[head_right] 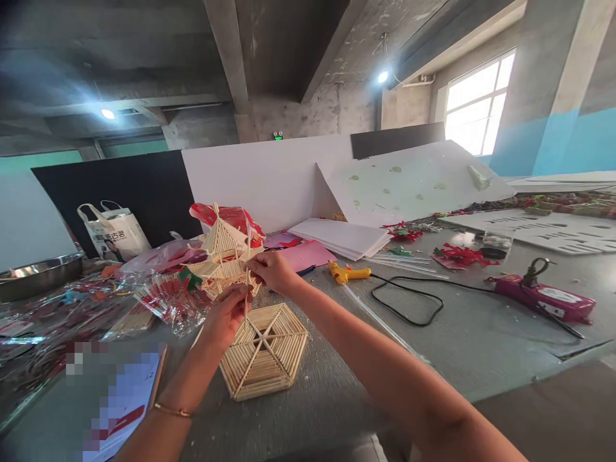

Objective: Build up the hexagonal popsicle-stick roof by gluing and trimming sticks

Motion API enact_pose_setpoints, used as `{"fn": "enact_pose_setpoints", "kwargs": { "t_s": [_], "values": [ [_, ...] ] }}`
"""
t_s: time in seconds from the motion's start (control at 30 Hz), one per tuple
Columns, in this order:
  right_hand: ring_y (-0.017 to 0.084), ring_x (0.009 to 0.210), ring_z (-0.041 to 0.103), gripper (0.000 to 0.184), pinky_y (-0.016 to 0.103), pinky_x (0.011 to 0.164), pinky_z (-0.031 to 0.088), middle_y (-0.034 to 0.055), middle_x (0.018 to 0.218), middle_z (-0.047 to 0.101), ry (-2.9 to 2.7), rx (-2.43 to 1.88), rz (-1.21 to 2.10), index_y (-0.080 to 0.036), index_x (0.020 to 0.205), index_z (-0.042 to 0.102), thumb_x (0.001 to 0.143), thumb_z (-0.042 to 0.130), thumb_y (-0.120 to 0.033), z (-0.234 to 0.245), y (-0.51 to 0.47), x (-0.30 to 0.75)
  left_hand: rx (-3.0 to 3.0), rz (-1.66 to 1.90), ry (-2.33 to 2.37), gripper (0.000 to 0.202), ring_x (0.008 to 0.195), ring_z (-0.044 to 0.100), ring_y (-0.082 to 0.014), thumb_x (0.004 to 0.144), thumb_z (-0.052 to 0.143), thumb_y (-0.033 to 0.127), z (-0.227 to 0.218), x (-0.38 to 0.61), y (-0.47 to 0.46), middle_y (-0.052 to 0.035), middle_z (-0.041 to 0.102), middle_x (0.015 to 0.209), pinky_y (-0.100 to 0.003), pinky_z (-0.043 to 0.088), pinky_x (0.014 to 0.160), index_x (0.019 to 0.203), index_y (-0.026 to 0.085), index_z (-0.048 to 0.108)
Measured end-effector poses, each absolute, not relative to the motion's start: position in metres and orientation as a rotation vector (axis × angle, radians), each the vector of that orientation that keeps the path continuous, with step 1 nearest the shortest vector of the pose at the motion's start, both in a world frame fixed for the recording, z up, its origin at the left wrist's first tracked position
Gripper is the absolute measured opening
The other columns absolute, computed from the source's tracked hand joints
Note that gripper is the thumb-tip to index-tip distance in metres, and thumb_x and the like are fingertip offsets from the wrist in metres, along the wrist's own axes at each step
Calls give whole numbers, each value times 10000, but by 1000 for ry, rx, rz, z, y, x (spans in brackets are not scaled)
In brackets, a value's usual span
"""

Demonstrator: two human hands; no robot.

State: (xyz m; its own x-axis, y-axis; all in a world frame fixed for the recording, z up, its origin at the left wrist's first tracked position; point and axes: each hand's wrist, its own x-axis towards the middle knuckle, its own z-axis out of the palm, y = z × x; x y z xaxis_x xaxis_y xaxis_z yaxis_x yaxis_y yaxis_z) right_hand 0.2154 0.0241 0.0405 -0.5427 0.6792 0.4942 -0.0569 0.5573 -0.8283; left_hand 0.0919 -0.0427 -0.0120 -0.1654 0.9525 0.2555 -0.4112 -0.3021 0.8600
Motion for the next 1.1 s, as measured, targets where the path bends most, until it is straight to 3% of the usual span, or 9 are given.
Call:
{"fn": "enact_pose_setpoints", "kwargs": {
  "t_s": [0.27,1.1],
  "values": [
    [70,441,439,306,198,428,345,-27,524,499,-1889,-518,1008,-148,703,532,803,466,-429,28,14,220,908,1495,716,158,565,598,-108,637,719,251,-14,98,-54,-33,671,648,-208,463,538,726,145,643],
    [68,450,384,309,201,437,300,-48,517,436,-1848,-480,1161,-161,714,492,805,477,-456,17,14,225,820,1409,657,195,548,607,-98,631,728,219,-18,106,-57,-13,667,644,-200,495,530,752,159,587]
  ]
}}
